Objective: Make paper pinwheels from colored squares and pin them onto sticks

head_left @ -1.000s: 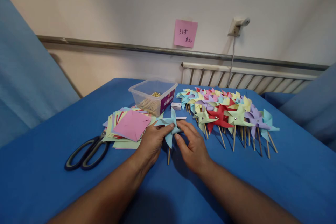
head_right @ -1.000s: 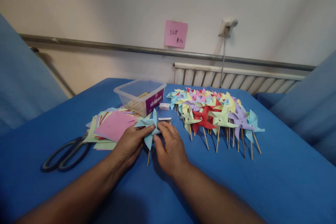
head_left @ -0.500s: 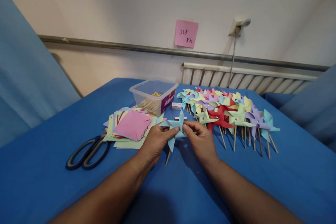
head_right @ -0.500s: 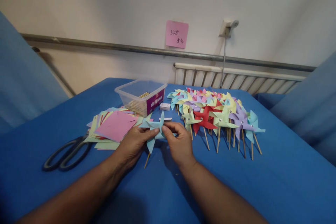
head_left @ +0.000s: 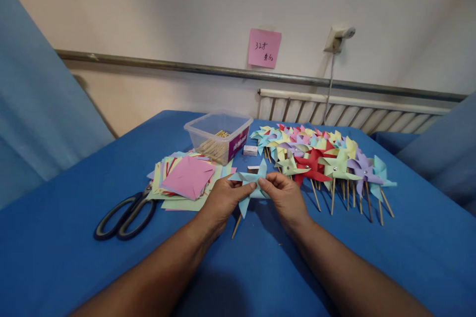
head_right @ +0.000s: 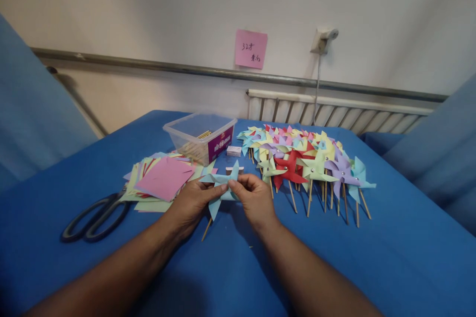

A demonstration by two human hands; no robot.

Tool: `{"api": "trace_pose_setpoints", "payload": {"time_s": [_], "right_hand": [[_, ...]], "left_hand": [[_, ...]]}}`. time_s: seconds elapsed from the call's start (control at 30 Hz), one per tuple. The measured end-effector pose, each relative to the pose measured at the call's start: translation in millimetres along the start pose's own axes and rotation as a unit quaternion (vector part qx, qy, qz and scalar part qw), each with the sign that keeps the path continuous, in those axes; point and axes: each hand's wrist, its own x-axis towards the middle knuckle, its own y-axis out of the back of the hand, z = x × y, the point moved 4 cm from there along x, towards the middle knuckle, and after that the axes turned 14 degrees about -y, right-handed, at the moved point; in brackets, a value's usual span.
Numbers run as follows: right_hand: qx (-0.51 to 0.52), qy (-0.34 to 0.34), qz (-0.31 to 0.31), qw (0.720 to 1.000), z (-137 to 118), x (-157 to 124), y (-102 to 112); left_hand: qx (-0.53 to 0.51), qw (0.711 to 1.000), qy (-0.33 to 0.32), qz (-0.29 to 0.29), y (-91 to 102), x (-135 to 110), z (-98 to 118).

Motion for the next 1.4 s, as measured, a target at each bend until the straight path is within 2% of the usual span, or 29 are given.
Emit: {"api": "trace_pose_setpoints", "payload": {"time_s": [0.23, 0.47, 1.13, 1.4], "right_hand": [[0.001, 0.006, 0.031, 1.000, 0.5, 1.6, 4.1], [0.008, 0.004, 0.028, 1.000, -0.3, -0.1, 3.1], [0.068, -0.020, -0.028, 0.997, 0.5, -4.0, -0.9], [0.093, -0.058, -0.086, 0.990, 1.2, -1.8, -4.3]], "left_hand": [[-0.011, 1.000, -0.008, 0.007, 0.4, 0.5, 0.8], [-0.017, 1.000, -0.005, -0.005, -0.3, -0.8, -1.1], [-0.023, 1.000, 0.009, -0.012, -2.8, -1.9, -1.1], [-0.016, 0.999, 0.009, -0.036, -1.1, -2.8, -4.1]]}}
